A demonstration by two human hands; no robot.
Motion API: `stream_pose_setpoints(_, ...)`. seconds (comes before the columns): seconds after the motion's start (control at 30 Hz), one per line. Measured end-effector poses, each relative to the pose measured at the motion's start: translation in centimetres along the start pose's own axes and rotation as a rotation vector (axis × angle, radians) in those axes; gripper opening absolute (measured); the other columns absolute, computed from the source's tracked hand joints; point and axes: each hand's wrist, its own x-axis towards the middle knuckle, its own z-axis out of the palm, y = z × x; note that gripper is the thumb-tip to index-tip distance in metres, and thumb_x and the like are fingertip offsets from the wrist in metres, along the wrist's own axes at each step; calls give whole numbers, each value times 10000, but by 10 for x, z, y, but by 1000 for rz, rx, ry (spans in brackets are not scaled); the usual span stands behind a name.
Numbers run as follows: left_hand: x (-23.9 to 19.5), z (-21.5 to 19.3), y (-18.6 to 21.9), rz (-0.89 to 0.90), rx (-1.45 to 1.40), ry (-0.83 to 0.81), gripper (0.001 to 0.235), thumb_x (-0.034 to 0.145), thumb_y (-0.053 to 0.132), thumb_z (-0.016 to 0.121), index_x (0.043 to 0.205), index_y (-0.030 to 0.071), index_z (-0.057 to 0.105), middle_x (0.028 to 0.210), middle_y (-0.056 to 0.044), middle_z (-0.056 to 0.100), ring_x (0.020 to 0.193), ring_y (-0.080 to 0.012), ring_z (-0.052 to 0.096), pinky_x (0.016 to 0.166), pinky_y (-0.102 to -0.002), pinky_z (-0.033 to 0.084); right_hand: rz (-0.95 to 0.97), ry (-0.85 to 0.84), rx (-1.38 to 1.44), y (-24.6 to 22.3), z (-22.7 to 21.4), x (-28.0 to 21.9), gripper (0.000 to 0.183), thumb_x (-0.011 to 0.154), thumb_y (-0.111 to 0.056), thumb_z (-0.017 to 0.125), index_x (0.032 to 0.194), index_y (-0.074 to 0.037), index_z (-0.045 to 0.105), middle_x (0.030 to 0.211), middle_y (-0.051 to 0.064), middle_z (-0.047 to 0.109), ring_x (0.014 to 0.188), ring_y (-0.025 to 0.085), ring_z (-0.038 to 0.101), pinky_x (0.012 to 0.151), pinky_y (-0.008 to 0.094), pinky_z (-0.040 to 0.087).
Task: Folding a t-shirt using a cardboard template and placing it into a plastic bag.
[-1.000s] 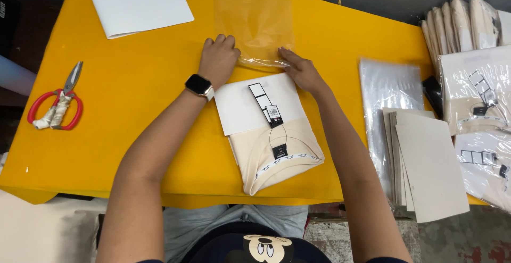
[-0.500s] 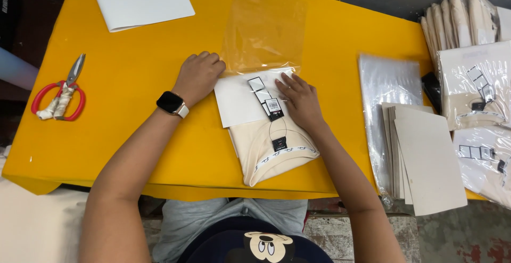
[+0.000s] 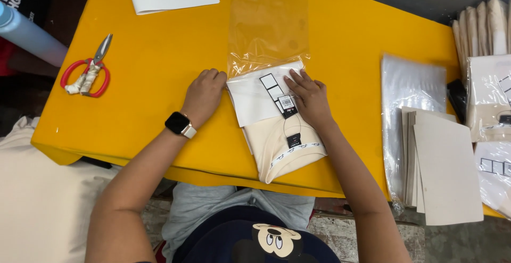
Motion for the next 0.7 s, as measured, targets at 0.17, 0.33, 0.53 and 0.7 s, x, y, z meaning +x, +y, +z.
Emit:
stream_pose_setpoints(0.17,-30,-7,24,-64,-55,17,106,1024,17,530,1066,42,624,902,-87,586,874,-241,637,769,-326,561,-60,-32,67,4,-1,0,484,1047,-179,509,1498,-349,555,1587,-3,497,1522,257,355,1179,599,207)
stream_pose_setpoints(0.33,-56,-4,54,-70,-57,-22,152,990,-19,544,1100,38,632,912,-94,595,876,-236,644,758,-328,569,-112,-42,108,6,-1,1,557,980,-102,526,1474,-354,584,1582,-31,508,1526,231,353,1178,588,178)
stream_pose_setpoints(0.53,-71,-10,70,-40,-90,-18,129,985,-13,556,1065,17,653,884,-102,604,849,-227,649,709,-304,561,-175,-33,143,9,-2,0,558,960,-61,502,1438,-322,623,1560,0,535,1521,251,369,1183,595,172)
stream_pose_setpoints(0.7,-82,-30,107,18,-74,24,129,986,18,570,1040,25,687,857,-97,601,815,-213,636,656,-296,541,-218,61,250,20,-20,-10,487,938,-24,550,1341,-254,699,1468,27,615,1452,280,467,1130,510,317)
